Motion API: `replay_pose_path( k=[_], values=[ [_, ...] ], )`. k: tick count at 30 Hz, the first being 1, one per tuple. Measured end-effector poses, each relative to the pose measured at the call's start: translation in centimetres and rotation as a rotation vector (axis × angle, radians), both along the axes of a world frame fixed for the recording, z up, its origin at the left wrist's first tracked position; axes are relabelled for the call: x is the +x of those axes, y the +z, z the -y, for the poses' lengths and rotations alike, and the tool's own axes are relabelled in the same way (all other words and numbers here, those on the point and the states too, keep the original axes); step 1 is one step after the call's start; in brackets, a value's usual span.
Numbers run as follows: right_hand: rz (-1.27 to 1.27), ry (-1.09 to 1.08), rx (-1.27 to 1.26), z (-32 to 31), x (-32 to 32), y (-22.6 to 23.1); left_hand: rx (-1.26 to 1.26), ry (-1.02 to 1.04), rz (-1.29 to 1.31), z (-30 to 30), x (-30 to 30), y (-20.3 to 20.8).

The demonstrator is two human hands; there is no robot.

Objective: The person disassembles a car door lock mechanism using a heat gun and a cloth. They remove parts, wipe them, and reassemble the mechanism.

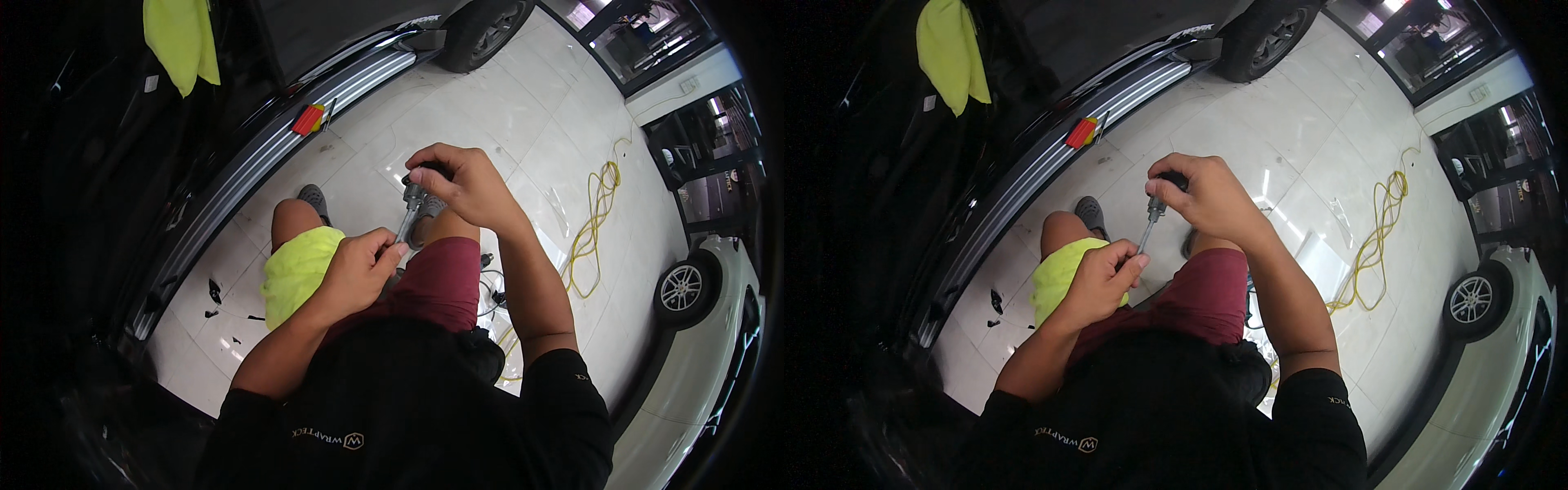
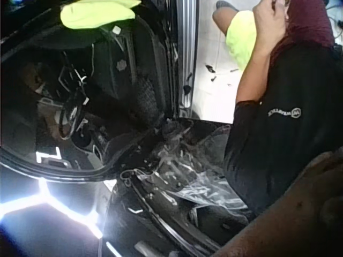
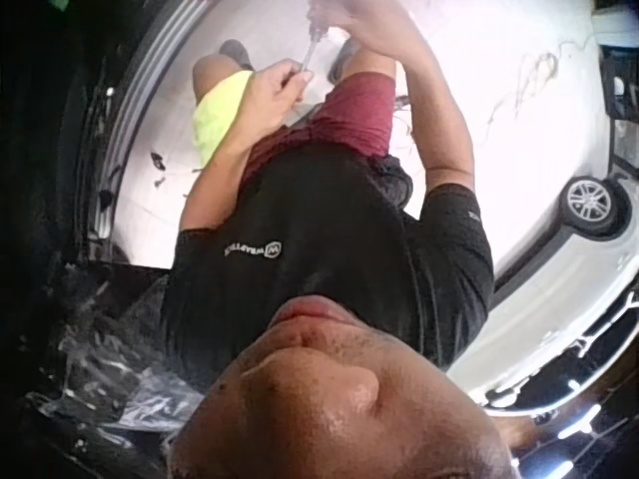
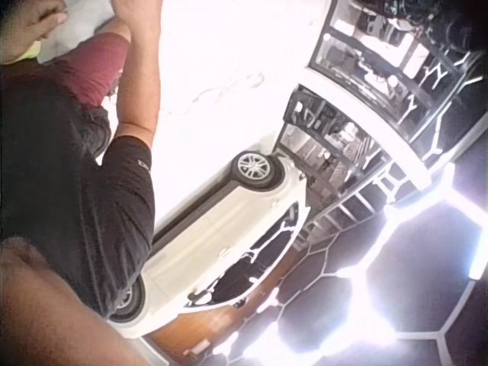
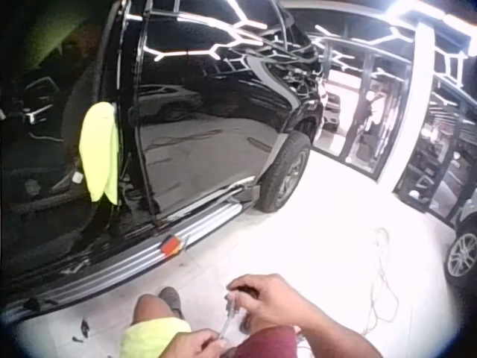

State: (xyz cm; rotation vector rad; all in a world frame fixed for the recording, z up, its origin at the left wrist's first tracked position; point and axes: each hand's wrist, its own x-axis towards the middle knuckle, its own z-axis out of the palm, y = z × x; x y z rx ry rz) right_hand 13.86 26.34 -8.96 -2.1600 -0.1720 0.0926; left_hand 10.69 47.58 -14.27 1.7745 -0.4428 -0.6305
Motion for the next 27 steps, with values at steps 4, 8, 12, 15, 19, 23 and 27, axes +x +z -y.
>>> replay_pose_path(
  k=[4,8,12,15,19,23,27],
  values=[
    [0.035,-0.033,0.009,-0.3,0.3,-1.1,0.009,-0.008,0.025,-0.4,0.2,-0.5],
    [-0.027,0.002,0.372,0.5,0.4,-2.9,-0.139,-0.003,-0.16,-0.6,0.7,-1.7],
    [-0.11,0.069,0.947,1.1,-0.3,-6.3,-0.308,-0.032,-0.509,-1.1,1.5,-1.4],
    [-0.204,0.107,1.07,0.1,-1.8,-8.5,-0.436,-0.088,-0.687,-1.7,1.8,-1.6],
    [-0.299,0.077,0.979,-0.5,-2.1,-9.9,-0.508,-0.089,-0.782,-2.4,1.4,-1.5],
    [-0.378,-0.007,1.231,-1.8,-2.5,-9.9,-0.46,0.12,-0.551,-3.4,2.9,-3.5],
    [-0.473,-0.107,1.48,-4.0,-2.9,-10.4,-0.317,0.291,-0.195,-2.1,3.8,-5.4]
  ],
)
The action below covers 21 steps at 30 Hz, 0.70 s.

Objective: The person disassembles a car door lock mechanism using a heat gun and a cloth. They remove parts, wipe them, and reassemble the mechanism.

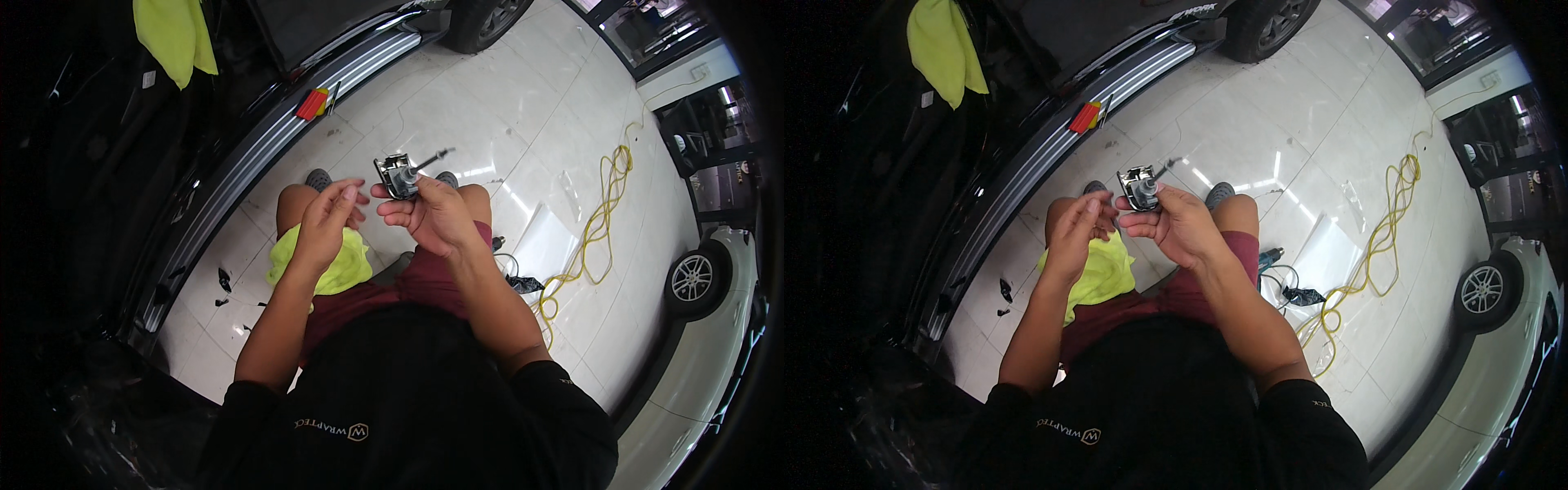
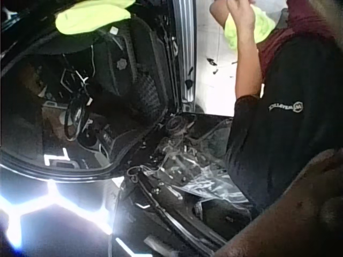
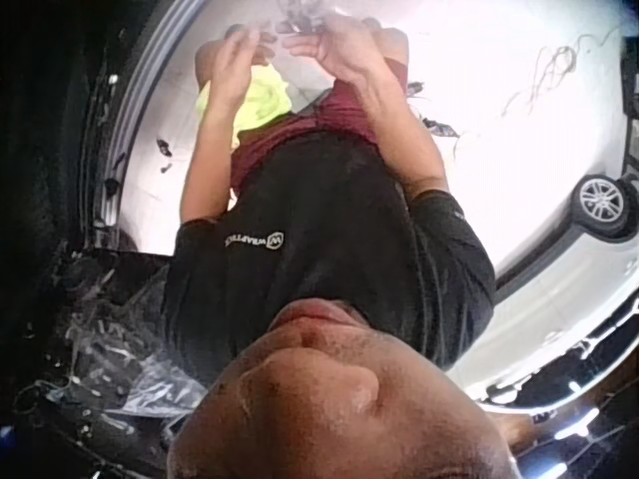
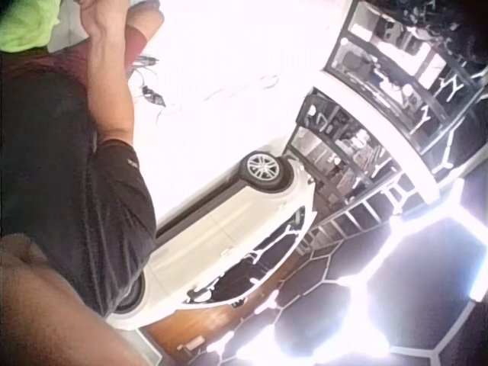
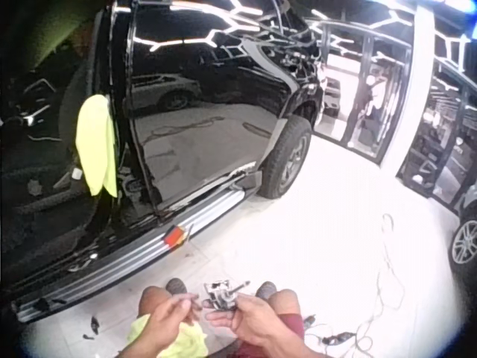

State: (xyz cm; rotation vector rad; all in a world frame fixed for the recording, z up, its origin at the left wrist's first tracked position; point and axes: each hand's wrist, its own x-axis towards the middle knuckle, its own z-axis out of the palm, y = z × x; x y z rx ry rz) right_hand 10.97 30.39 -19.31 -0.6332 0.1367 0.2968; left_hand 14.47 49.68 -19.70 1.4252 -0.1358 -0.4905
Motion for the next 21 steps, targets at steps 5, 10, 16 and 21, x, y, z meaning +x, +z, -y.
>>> replay_pose_path(
  k=[5,10,16,21],
  values=[
    [-0.119,-0.028,-0.007,-2.5,-0.5,0.2,-0.174,0.003,-0.029,1.7,0.4,-1.3],
    [-0.111,-0.012,-0.058,-2.9,-0.8,0.2,-0.34,0.003,-0.19,1.6,-0.1,-1.5],
    [-0.021,-0.037,-0.083,-3.3,-1.1,-0.9,-0.415,0.001,-0.237,1.4,-0.4,-1.8],
    [-0.006,-0.036,-0.016,-3.6,-1.1,-1.4,-0.395,-0.091,-0.148,1.0,-0.9,-1.4]
  ],
)
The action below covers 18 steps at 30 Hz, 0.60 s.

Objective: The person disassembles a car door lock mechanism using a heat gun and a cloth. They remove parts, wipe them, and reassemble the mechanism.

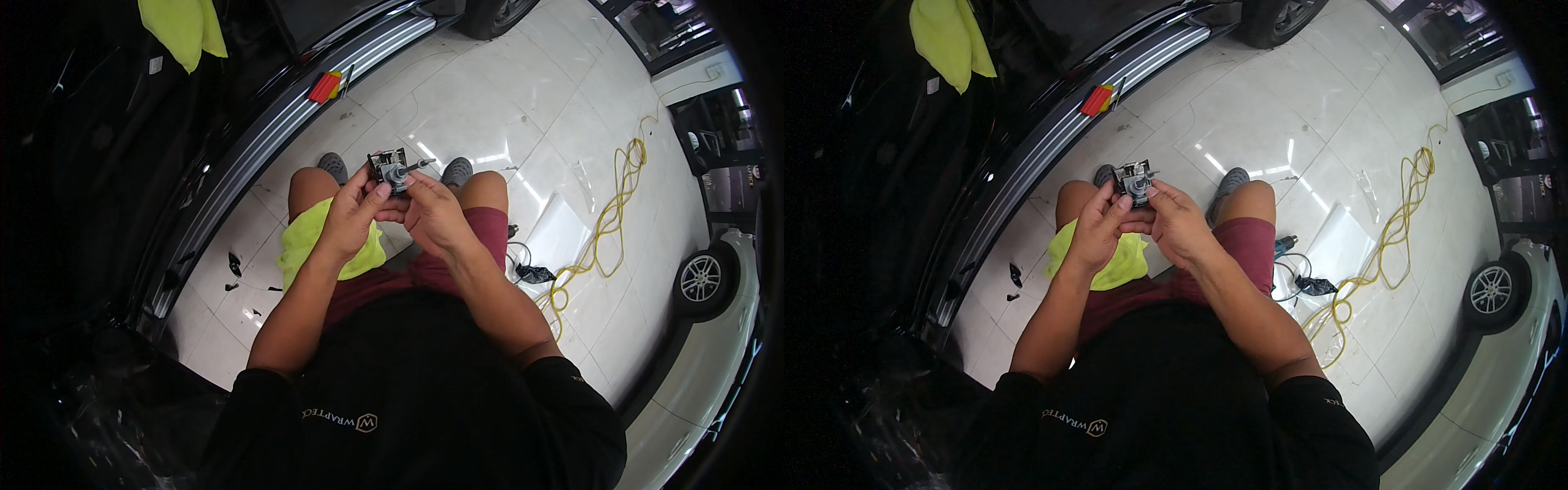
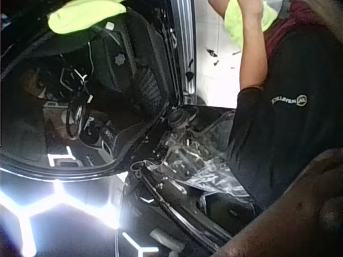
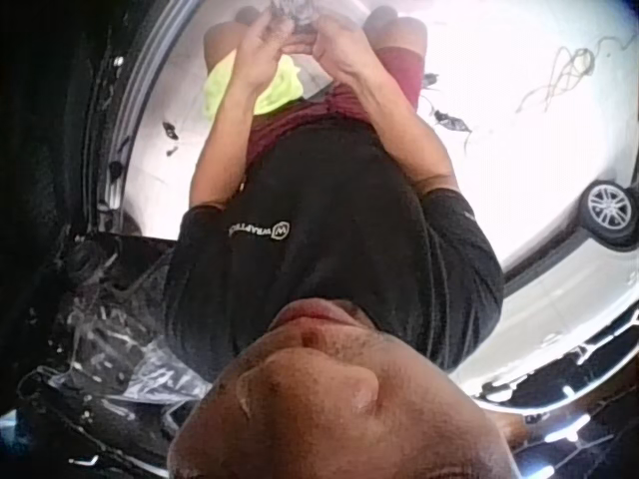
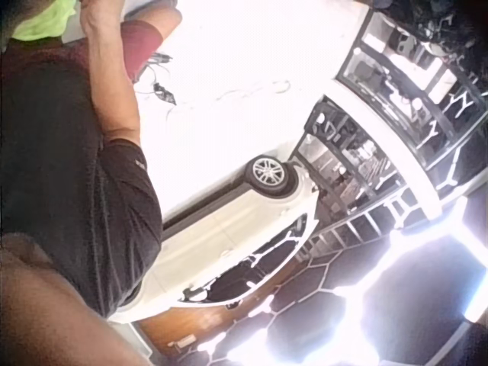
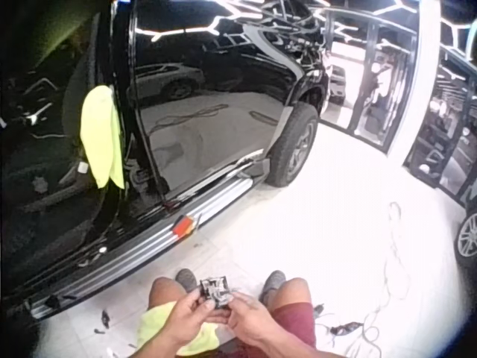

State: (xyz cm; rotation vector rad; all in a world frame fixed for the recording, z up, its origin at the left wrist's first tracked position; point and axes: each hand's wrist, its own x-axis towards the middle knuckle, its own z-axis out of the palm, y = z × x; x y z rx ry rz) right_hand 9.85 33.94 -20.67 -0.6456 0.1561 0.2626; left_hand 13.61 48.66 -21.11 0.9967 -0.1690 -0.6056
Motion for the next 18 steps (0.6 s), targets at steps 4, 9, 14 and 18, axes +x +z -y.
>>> replay_pose_path(
  k=[4,9,14,18],
  values=[
    [0.054,-0.006,-0.032,-0.4,-0.1,-0.6,0.057,-0.026,0.077,-0.3,-0.3,0.2],
    [0.096,0.106,-0.113,1.4,0.2,0.4,0.121,0.045,0.25,-0.4,-0.3,1.2],
    [0.265,0.236,-0.291,4.5,0.8,1.6,0.648,0.222,0.939,-1.3,0.1,4.3],
    [0.406,0.178,-0.351,5.2,0.2,1.7,0.731,0.341,1.122,-1.2,0.3,5.7]
  ],
)
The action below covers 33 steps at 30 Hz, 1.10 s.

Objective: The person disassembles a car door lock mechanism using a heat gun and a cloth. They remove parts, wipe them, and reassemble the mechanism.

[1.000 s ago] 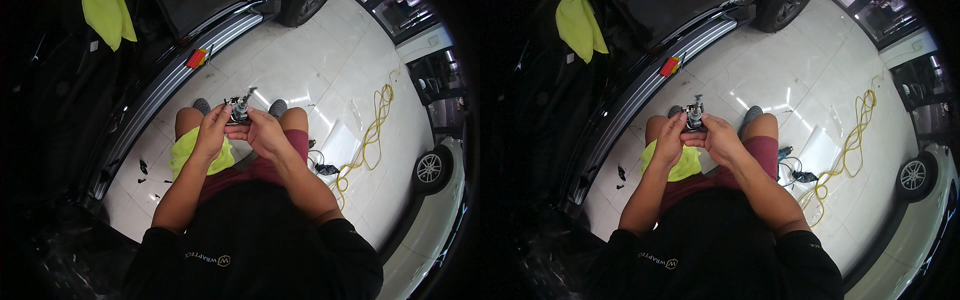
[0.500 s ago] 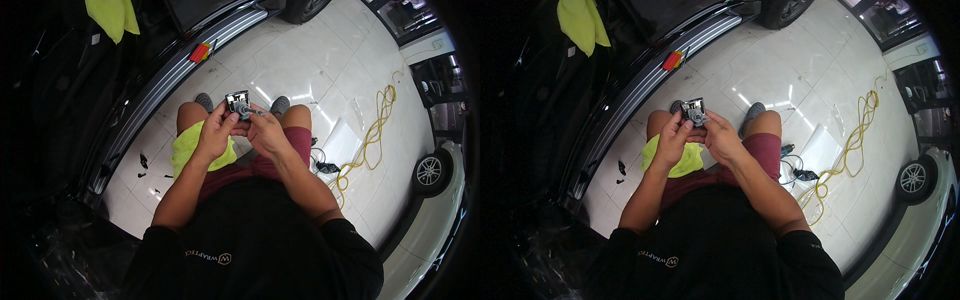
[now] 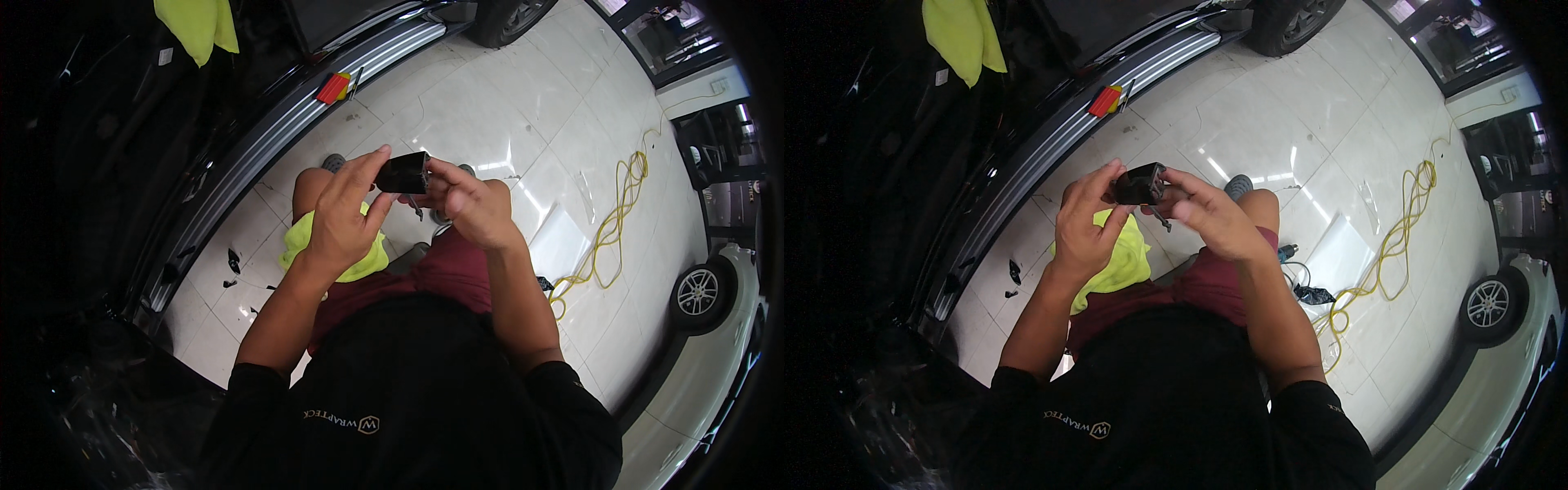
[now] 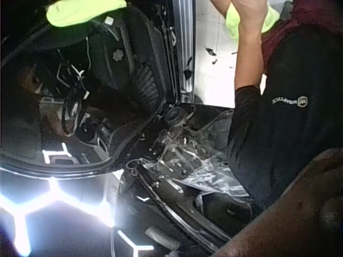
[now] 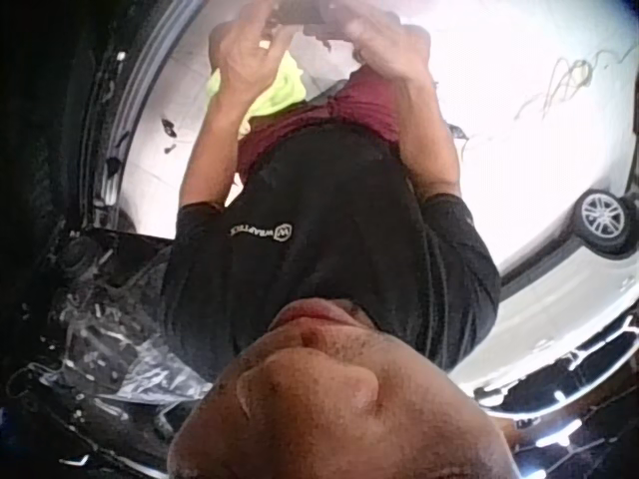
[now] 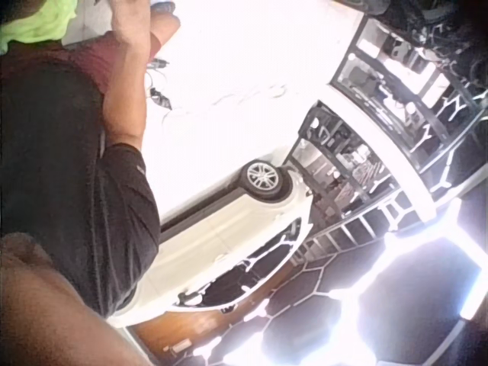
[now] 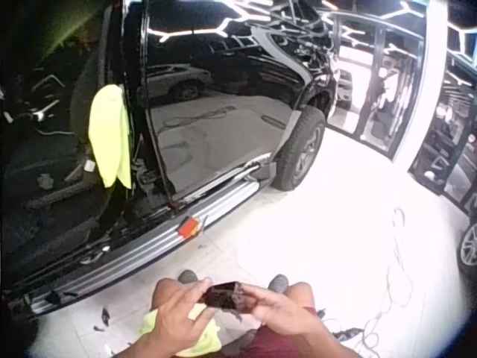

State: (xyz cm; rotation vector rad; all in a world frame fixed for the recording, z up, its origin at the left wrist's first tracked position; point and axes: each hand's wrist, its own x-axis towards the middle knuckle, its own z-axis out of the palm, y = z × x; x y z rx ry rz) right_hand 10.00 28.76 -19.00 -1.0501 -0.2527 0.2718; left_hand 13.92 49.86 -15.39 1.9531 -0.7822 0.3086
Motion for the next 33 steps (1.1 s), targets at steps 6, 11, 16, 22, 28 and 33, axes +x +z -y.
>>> replay_pose_path(
  k=[6,11,16,22,28,33],
  values=[
    [-0.035,-0.11,-0.028,-1.2,-0.5,1.6,0.005,-0.056,-0.012,0.3,-0.7,0.6],
    [0.156,-0.28,-0.329,-1.6,-0.9,3.3,-0.466,-0.168,-0.587,0.0,-0.9,-0.4],
    [0.69,-0.419,-1.055,-2.4,-0.3,4.4,-0.61,-0.3,-0.878,-0.4,-1.1,0.2],
    [0.819,-0.457,-1.19,-3.1,-0.2,4.2,-0.359,-0.166,-0.48,0.1,-1.7,-0.7],
    [0.738,-0.55,-1.061,-3.4,-1.3,5.9,-0.313,-0.08,-0.282,-0.1,-1.4,-0.3],
    [-0.015,-0.423,-0.226,-2.2,-1.9,4.0,-0.096,-0.069,0.001,-0.5,-1.2,0.6]
  ],
)
